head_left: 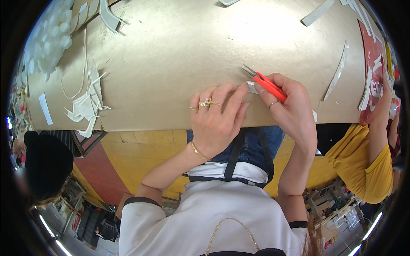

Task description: The person uses red-handled scissors to cut long white fabric strips into shorter pieces on a worktable. The person repeatedly picks up strips, cuts them, and places the cut pieces on the table. Another person works nearby on similar materials.

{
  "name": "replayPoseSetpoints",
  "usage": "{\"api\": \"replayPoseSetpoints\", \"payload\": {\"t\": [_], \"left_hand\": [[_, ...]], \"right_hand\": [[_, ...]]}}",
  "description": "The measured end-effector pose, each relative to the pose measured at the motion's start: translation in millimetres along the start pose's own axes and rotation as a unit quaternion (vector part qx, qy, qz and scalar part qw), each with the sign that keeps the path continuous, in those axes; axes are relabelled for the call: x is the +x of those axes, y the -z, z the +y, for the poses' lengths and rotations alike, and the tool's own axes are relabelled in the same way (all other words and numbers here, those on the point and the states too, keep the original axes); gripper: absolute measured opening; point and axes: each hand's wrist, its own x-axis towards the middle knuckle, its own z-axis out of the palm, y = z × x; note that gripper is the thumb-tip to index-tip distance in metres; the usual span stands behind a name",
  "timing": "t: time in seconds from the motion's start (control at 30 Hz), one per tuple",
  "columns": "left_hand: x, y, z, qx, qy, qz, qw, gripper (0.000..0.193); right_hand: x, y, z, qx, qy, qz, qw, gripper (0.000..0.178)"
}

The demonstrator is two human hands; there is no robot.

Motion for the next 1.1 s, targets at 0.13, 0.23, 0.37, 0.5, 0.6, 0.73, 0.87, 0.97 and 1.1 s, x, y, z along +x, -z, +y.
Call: {"api": "replayPoseSetpoints", "payload": {"t": [0.13,0.23,0.37,0.5,0.6,0.73,0.87,0.97,1.1], "left_hand": [[0,1,1,0.009,-0.001,-0.013,1.000,0.042],[1,1,1,0.016,-0.008,-0.018,1.000,0.044],[2,1,2,0.034,-0.029,-0.024,0.999,0.042],[4,1,4,0.071,-0.039,-0.028,0.996,0.040],[6,1,6,0.108,-0.055,-0.023,0.992,0.035],[7,0,6,0.153,-0.082,-0.016,0.985,0.031],[7,-1,4,0.163,-0.100,-0.021,0.981,0.041],[6,-1,3,0.183,-0.116,-0.028,0.976,0.042],[7,-1,5,0.191,-0.117,-0.032,0.974,0.039]], "right_hand": [[1,1,1,0.007,0.000,-0.004,1.000,0.015],[1,2,1,0.000,0.003,-0.016,1.000,0.017],[1,2,1,0.001,-0.007,-0.024,1.000,0.018],[2,1,1,0.002,-0.012,-0.017,1.000,0.019],[1,0,3,0.005,-0.019,-0.006,1.000,0.020],[-8,8,7,0.032,-0.056,0.002,0.998,0.021],[-14,10,14,0.059,-0.053,0.036,0.996,0.023],[-9,10,20,0.049,-0.030,0.055,0.997,0.024],[-9,9,21,0.042,-0.023,0.061,0.997,0.025]]}}
